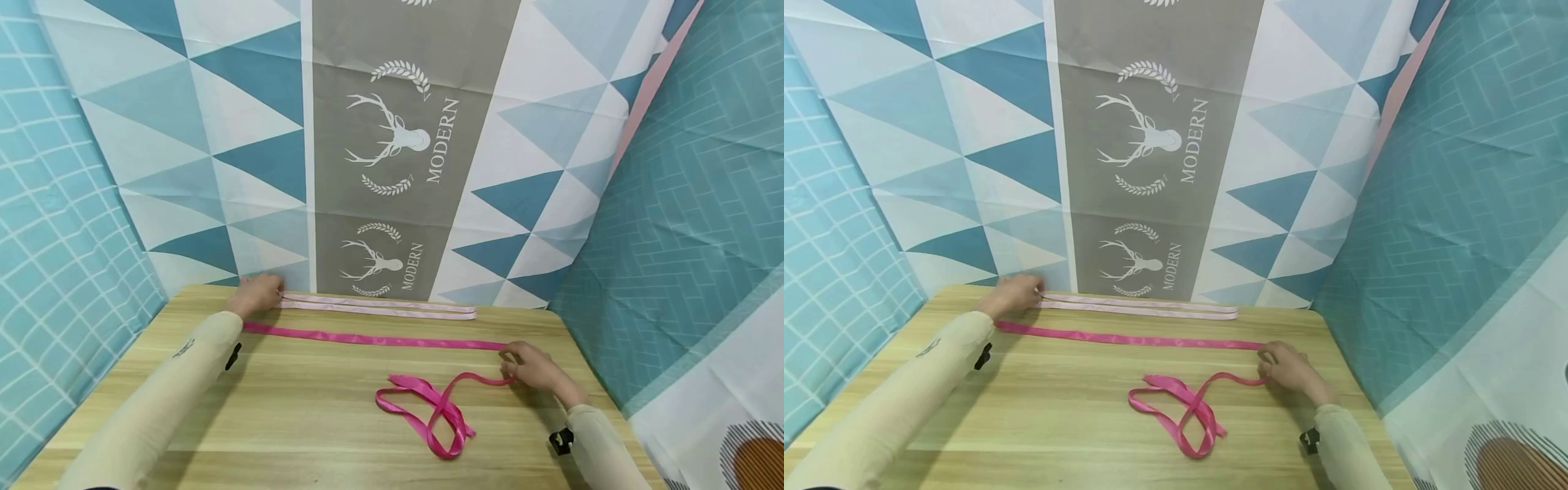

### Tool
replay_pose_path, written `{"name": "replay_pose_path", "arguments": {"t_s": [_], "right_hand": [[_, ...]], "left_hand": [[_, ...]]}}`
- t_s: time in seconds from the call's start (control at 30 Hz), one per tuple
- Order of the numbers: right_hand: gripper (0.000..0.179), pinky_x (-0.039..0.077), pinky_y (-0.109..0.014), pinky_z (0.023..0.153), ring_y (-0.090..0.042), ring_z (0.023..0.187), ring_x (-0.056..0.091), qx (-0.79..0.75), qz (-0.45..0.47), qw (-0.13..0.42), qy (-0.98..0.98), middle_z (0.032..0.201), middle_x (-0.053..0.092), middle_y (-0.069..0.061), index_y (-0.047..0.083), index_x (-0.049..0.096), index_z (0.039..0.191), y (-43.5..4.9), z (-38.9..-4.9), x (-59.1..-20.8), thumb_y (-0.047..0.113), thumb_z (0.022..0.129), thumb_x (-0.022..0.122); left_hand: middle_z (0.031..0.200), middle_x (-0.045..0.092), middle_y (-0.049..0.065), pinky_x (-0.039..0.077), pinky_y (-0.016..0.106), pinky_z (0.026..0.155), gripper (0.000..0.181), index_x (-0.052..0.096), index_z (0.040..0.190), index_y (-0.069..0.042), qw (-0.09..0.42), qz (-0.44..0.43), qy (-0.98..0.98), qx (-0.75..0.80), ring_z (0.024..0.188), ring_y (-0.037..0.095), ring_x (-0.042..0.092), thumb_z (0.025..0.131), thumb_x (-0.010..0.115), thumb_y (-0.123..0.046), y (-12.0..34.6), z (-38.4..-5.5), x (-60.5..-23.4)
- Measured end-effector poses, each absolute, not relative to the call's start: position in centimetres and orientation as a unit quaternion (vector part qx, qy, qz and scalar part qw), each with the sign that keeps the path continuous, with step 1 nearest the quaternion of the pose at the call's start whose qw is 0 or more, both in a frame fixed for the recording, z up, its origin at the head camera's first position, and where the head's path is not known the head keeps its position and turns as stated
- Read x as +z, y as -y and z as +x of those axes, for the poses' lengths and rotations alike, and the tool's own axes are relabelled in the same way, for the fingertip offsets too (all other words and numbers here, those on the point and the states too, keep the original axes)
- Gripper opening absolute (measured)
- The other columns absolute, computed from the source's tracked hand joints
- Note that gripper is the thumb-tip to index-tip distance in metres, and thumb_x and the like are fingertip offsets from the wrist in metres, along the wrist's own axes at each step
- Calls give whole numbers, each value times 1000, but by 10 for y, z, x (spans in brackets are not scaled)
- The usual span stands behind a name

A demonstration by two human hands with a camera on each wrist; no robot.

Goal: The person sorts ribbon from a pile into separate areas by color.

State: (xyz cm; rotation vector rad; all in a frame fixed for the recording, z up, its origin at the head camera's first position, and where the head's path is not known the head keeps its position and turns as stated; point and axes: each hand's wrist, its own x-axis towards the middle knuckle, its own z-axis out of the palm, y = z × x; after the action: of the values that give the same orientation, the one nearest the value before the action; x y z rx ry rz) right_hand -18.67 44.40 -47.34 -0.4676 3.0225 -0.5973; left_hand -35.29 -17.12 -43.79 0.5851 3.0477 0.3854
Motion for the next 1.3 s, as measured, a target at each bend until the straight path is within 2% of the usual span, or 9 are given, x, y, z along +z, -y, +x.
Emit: {"name": "replay_pose_path", "arguments": {"t_s": [0.23, 0.37, 0.47, 0.6, 0.77, 0.93, 1.07, 1.17, 1.3], "right_hand": [[38, 43, -66, 95, -48, 120, 55, -212, -115, 2, -970, 129, 60, -26, -4, 62, 132, -444, -178, -468, 15, 99, 67], [46, 41, -68, 97, -51, 124, 51, -224, -89, -11, -971, 138, 52, -30, -5, 54, 141, -446, -173, -458, 17, 101, 64], [48, 44, -66, 93, -51, 121, 52, -226, -84, -15, -970, 137, 53, -31, -5, 54, 141, -447, -167, -447, 21, 102, 63], [45, 53, -55, 83, -41, 109, 61, -227, -83, -5, -970, 124, 64, -22, -4, 58, 136, -444, -157, -434, 24, 102, 64], [35, 55, -44, 75, -26, 94, 66, -222, -100, -10, -970, 105, 70, -5, 1, 67, 126, -423, -146, -419, 25, 100, 68], [26, 55, -42, 74, -14, 88, 65, -231, -188, -25, -954, 104, 70, 0, 6, 69, 123, -391, -147, -416, 16, 98, 70], [34, 55, -41, 72, -15, 84, 62, -228, -257, -14, -939, 115, 68, -6, 6, 67, 127, -365, -153, -426, 4, 93, 72], [40, 55, -43, 75, -22, 89, 62, -193, -258, -1, -946, 121, 65, -10, 7, 66, 128, -351, -157, -438, 8, 90, 78], [42, 53, -47, 83, -26, 97, 62, -145, -242, 9, -959, 121, 61, -9, 9, 69, 126, -341, -156, -456, 16, 87, 83]], "left_hand": [[128, 59, 28, 17, 83, 97, 33, 60, 128, 5, 12, 162, -972, 169, 120, 53, 50, 98, 52, -8, 193, -350, -416], [125, 60, 30, 34, 76, 91, 37, 57, 132, 6, -3, 142, -974, 177, 114, 50, 55, 101, 43, -10, 215, -341, -391], [122, 60, 31, 46, 66, 77, 39, 55, 133, 6, -21, 126, -975, 181, 104, 45, 60, 102, 40, -12, 229, -326, -379], [116, 63, 29, 48, 56, 66, 38, 56, 131, 5, -61, 125, -970, 198, 84, 35, 63, 103, 40, -15, 228, -296, -375], [103, 69, 19, 52, 50, 67, 29, 64, 121, 2, -99, 170, -952, 234, 87, 32, 66, 103, 46, -14, 193, -259, -380], [101, 71, 10, 54, 46, 70, 23, 68, 117, -3, -89, 211, -937, 263, 91, 29, 68, 104, 52, -15, 156, -242, -389], [94, 71, 4, 54, 42, 66, 19, 69, 113, -6, -94, 232, -933, 259, 84, 22, 68, 101, 56, -14, 138, -240, -396], [91, 70, 1, 52, 39, 63, 18, 69, 112, -7, -70, 239, -936, 249, 78, 18, 66, 100, 61, -17, 132, -239, -405], [92, 68, 1, 53, 40, 69, 20, 69, 111, -6, -8, 258, -937, 237, 81, 17, 65, 98, 67, -21, 129, -235, -419]]}}
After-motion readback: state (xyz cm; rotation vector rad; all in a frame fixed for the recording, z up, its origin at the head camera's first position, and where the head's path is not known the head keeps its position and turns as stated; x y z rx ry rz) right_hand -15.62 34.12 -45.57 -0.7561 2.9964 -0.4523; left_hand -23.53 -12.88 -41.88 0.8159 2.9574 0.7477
